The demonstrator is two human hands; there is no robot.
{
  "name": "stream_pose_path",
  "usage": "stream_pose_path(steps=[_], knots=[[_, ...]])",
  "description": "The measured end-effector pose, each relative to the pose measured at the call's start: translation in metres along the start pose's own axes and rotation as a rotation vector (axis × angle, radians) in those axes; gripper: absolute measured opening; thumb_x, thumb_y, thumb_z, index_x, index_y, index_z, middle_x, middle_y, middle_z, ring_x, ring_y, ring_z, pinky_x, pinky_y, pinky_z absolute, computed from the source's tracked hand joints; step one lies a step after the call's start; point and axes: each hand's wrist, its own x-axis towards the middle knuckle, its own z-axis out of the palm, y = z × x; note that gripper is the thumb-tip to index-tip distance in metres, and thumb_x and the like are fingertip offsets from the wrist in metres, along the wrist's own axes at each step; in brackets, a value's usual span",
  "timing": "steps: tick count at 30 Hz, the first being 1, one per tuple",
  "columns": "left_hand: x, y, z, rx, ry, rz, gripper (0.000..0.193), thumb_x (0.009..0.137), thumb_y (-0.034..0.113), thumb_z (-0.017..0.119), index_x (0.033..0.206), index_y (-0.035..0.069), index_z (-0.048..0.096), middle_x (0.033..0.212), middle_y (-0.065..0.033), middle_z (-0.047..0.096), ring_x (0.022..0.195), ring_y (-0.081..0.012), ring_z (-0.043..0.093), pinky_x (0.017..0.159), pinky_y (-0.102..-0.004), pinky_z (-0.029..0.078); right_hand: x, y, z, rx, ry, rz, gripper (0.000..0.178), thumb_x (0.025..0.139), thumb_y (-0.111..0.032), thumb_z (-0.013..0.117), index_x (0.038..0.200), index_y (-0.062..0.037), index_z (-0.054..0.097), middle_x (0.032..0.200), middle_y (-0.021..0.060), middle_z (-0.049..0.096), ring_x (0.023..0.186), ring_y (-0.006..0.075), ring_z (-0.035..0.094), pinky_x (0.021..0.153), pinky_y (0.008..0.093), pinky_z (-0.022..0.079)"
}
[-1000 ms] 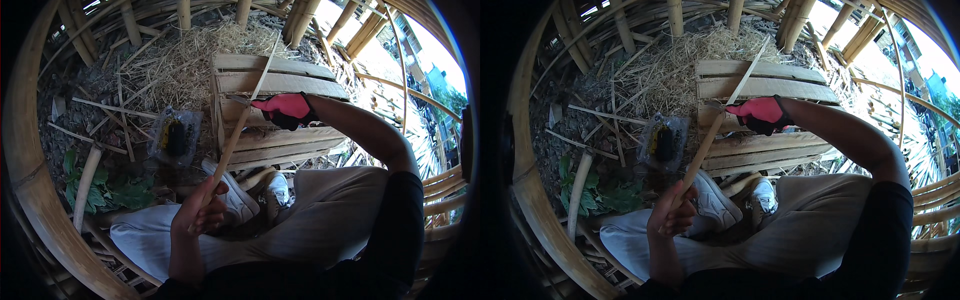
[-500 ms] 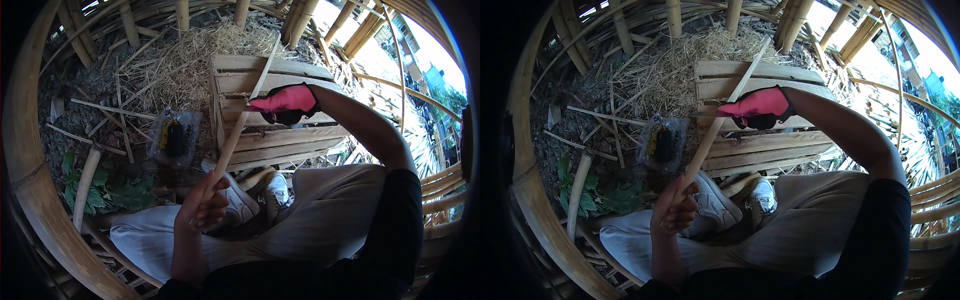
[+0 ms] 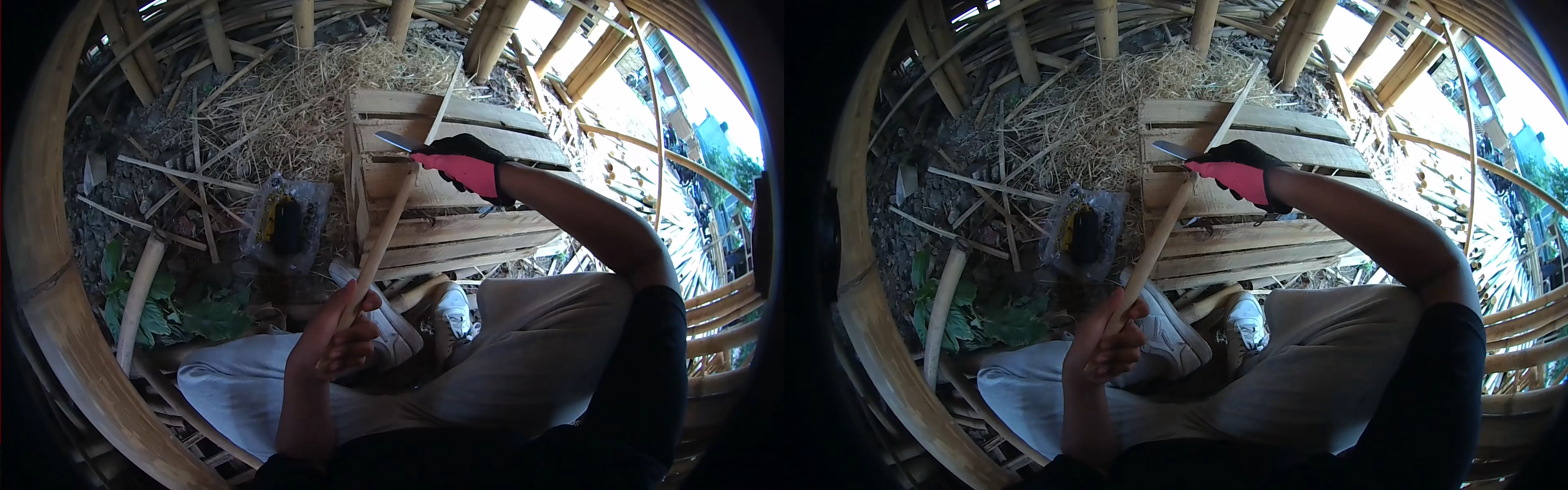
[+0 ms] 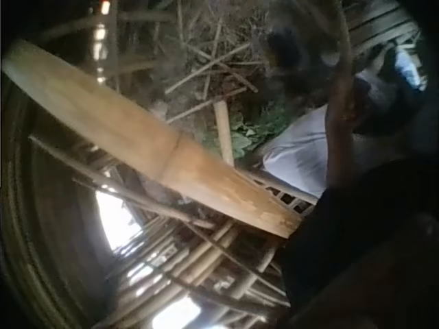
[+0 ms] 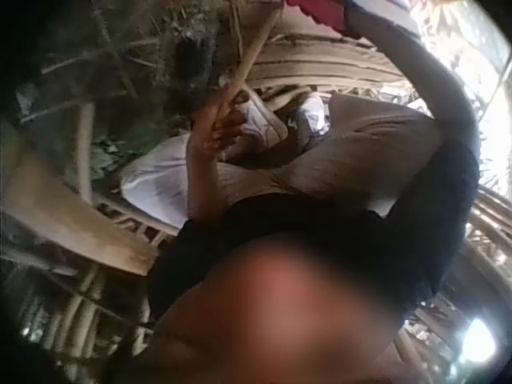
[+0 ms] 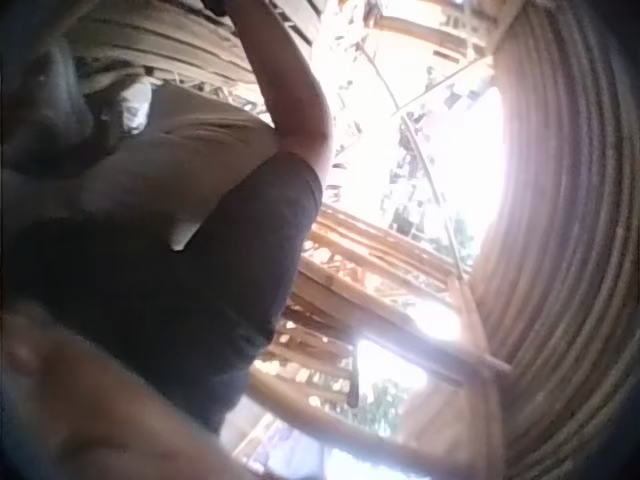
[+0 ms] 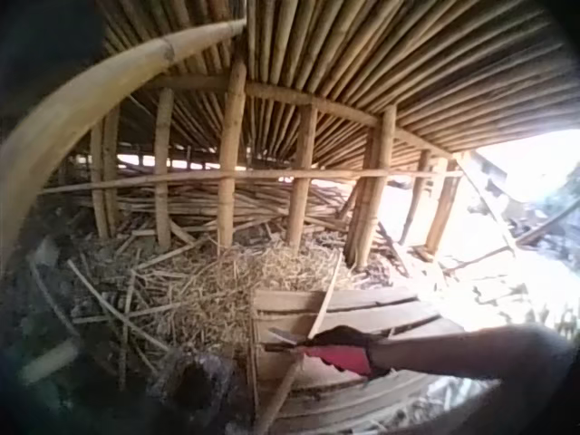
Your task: The person sits on the ground and uses a knife to shave and smooth a thin bamboo stick. They hold the stick with one hand and carefully scrape along its length with the other, producing fine shavings.
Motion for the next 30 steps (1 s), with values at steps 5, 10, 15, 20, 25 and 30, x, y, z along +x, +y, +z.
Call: stream_pose_path(steps=[5,10,15,20,25,30], knots=[[0.003,-0.004,0.005,0.041,0.038,0.007,0.037,0.108,0.049,0.035,0.1,0.013,0.041,0.05,0.0047,0.038,0.034,-0.004,0.037,0.026,-0.0185,0.03,-0.004,-0.009,0.003,-0.041,0.029,-0.077,0.049,0.088,-0.053,0.073,0.108,-0.0079,0.069,0.074,-0.0017,0.055,0.061,0.0068,0.046,0.054,0.0254,0.04],[0.003,-0.005,0.006,0.055,0.039,0.009,0.037,0.108,0.049,0.036,0.1,0.013,0.041,0.05,0.0043,0.038,0.034,-0.0043,0.037,0.026,-0.0183,0.031,0.004,-0.002,0.003,-0.344,0.035,-0.286,0.04,0.09,-0.045,0.074,0.1,-0.0073,0.068,0.075,0.0007,0.059,0.063,0.0078,0.051,0.056,0.0279,0.042],[0.002,-0.006,0.006,0.034,0.064,0.008,0.037,0.108,0.049,0.036,0.1,0.013,0.042,0.05,0.0039,0.038,0.034,-0.0049,0.038,0.026,-0.0189,0.032,0.017,-0.003,0.002,-0.147,0.108,-0.137,0.033,0.089,-0.037,0.077,0.099,-0.0063,0.069,0.074,0.0011,0.058,0.06,0.0089,0.05,0.054,0.0277,0.042],[0.003,-0.005,0.004,0.0,0.025,-0.008,0.037,0.108,0.049,0.036,0.1,0.013,0.041,0.05,0.0034,0.039,0.034,-0.0057,0.039,0.026,-0.0195,0.032,0.024,0.008,0.004,-0.045,0.078,-0.216,0.034,0.089,-0.036,0.077,0.1,-0.0052,0.069,0.073,0.0009,0.058,0.06,0.0086,0.051,0.053,0.0263,0.042],[0.004,-0.005,0.009,0.108,0.069,-0.013,0.037,0.105,0.054,0.041,0.097,0.017,0.041,0.049,0.0064,0.034,0.032,-0.0027,0.034,0.026,-0.017,0.029,0.024,0.009,0.005,-0.051,0.035,-0.275,0.031,0.09,-0.033,0.078,0.097,-0.0053,0.068,0.073,0.0005,0.059,0.062,0.0084,0.052,0.055,0.0258,0.042],[0.003,-0.005,0.009,0.107,0.075,-0.011,0.037,0.106,0.053,0.041,0.098,0.017,0.041,0.049,0.0061,0.035,0.032,-0.0031,0.034,0.026,-0.0173,0.029,0.019,-0.005,0.008,-0.288,0.03,-0.192,0.033,0.089,-0.036,0.079,0.092,-0.0059,0.067,0.07,0.0002,0.058,0.06,0.0081,0.051,0.054,0.0258,0.042]])
